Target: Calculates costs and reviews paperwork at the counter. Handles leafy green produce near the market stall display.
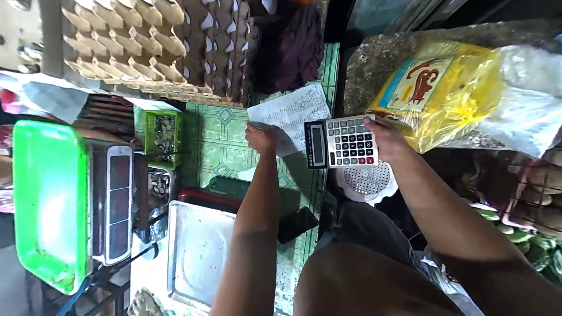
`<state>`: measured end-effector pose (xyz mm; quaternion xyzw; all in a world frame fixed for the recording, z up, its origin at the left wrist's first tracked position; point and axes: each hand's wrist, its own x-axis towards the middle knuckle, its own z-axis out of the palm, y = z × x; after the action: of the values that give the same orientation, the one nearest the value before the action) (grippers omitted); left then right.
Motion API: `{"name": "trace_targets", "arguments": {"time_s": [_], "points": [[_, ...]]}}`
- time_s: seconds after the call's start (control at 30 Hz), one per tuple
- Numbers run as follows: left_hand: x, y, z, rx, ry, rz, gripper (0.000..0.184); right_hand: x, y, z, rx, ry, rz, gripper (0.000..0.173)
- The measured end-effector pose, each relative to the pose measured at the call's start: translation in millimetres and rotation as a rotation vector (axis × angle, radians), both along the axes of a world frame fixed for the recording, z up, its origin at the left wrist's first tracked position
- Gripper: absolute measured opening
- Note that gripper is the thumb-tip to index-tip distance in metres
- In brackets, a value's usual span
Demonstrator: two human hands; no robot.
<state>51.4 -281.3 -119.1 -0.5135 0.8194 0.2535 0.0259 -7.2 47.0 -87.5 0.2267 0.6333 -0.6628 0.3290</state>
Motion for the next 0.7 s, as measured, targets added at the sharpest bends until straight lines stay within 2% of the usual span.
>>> {"name": "trace_targets", "arguments": {"time_s": [0.1,0.13,0.17,0.23,0.37,0.43,0.5,0.53,0.6,0.67,0.7], "points": [[4,-24,2,0.005,0.038,-0.022,0.052,-3,11,2,0.017,0.009,-0.021,0.048],[5,-31,5,-0.003,0.033,-0.046,0.032,-3,14,2,0.01,0.013,-0.028,0.047],[5,-38,12,0.001,0.028,-0.08,0.022,-2,15,2,0.0,0.015,-0.038,0.043],[0,-52,24,0.041,-0.001,-0.198,0.02,-2,16,0,-0.024,0.036,-0.049,0.036],[-17,-70,31,0.061,-0.115,-0.414,0.023,3,9,-1,-0.066,0.011,-0.01,0.032],[-19,-78,31,0.05,-0.145,-0.43,0.024,7,3,0,-0.062,-0.008,0.027,0.031],[-15,-92,38,0.083,-0.211,-0.414,0.038,11,2,-1,-0.04,0.0,0.045,0.032],[-8,-99,44,0.119,-0.285,-0.438,0.045,13,7,-3,-0.022,0.005,0.035,0.033],[18,-101,56,0.214,-0.446,-0.619,0.043,20,26,-10,0.019,0.036,-0.012,0.037],[58,-66,65,0.314,-0.445,-0.864,0.034,31,57,-14,-0.031,0.061,-0.01,0.038],[75,-47,74,0.327,-0.414,-0.927,0.046,33,50,-8,-0.09,0.059,0.022,0.033]]}}
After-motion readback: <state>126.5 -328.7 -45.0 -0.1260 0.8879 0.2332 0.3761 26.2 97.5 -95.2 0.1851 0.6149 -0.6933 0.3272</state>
